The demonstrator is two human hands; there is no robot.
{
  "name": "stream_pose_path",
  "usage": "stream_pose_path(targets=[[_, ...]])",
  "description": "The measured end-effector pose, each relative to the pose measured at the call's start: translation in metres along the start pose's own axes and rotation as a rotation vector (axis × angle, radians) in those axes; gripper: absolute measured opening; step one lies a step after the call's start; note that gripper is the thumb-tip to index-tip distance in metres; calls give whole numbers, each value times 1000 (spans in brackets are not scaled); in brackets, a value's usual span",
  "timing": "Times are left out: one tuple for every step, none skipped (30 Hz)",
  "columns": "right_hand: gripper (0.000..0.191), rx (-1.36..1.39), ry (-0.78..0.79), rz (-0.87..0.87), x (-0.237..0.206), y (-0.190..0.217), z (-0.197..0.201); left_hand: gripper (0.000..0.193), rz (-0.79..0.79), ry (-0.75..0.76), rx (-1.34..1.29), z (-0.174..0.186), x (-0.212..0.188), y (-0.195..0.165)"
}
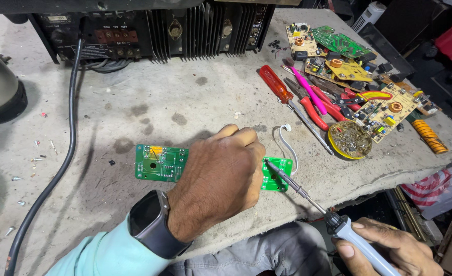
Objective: The person uses a soldering iron to apply solder to multiple points on a green circuit board. They hold the board with one hand and the soldering iron with the other, moving across different solder joints. The person flips the board over to show the component side with red LEDs and a digital display.
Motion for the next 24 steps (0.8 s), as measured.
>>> stream_pose_path(targets=[[28, -25, -3, 5, 0, 0, 0, 8, 14, 23, 9, -1, 0, 0], [29, -28, -9, 34, 0, -1, 0, 9, 28, 46, 19, -2, 0, -1], [30, -31, -16, 65, 0, -1, 0, 10, 15, 26, 28, -2, 0, -1], [31, -33, -23, 95, 1, -2, -1, 11, 0, 7, 36, -2, 0, -3], [32, -22, -32, 105, 1, -3, -1, 13, -13, -11, 44, -2, 0, -4], [32, -10, -42, 115, 1, -4, -2, 12, -10, -7, 52, -3, -1, -5], [32, 2, -53, 125, 0, -5, -2, 12, -7, -3, 62, -4, -1, -6], [32, -6, -53, 115, 0, -6, -1, 11, -4, 1, 70, -4, -2, -6], [31, -14, -52, 104, -2, -6, -1, 12, -22, -24, 68, -4, -2, -7], [31, -22, -52, 94, -3, -6, 0, 12, -39, -49, 65, -3, -2, -7], [30, 9, -39, 65, -4, -5, 1, 12, -56, -75, 63, -3, -2, -8], [29, 40, -27, 36, -5, -5, 2, 12, -44, -70, 43, -3, -2, -7], [29, 72, -14, 7, -5, -4, 3, 12, -31, -67, 24, -3, -1, -6], [29, 81, -10, -20, -6, -4, 2, 12, -19, -64, 5, -2, -1, -5], [29, 91, -8, -47, -5, -3, 2, 11, -3, -58, -13, -1, 0, -4], [29, 101, -5, -74, -5, -3, 1, 11, 12, -52, -30, 0, 1, -2], [28, 108, 1, -96, -5, -3, 1, 11, 28, -45, -48, 1, 1, -1], [27, 115, 8, -119, -4, -3, 1, 11, 28, -56, -67, 2, 2, 0], [26, 121, 15, -141, -4, -3, 1, 12, 28, -68, -86, 3, 3, 1], [26, 134, 20, -166, -3, -2, 1, 13, 27, -80, -105, 4, 4, 1], [25, 146, 27, -191, -3, -2, 1, 13, 33, -72, -103, 4, 4, 1], [25, 158, 33, -217, -3, -2, 1, 13, 38, -64, -102, 5, 5, 1], [25, 196, 41, -193, -3, -1, 0, 14, 43, -55, -102, 5, 5, 1], [25, 234, 49, -170, -3, 0, -1, 14, 50, -46, -105, 5, 5, 2]])
Point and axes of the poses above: each hand's wrist, its own x-axis towards the middle knuckle, its own z-axis out of the back of the hand, y = z × x, the point moved 2 cm from there along x, towards the middle knuckle, and after that the axes turned 12 degrees about -y, right-handed, at the moved point
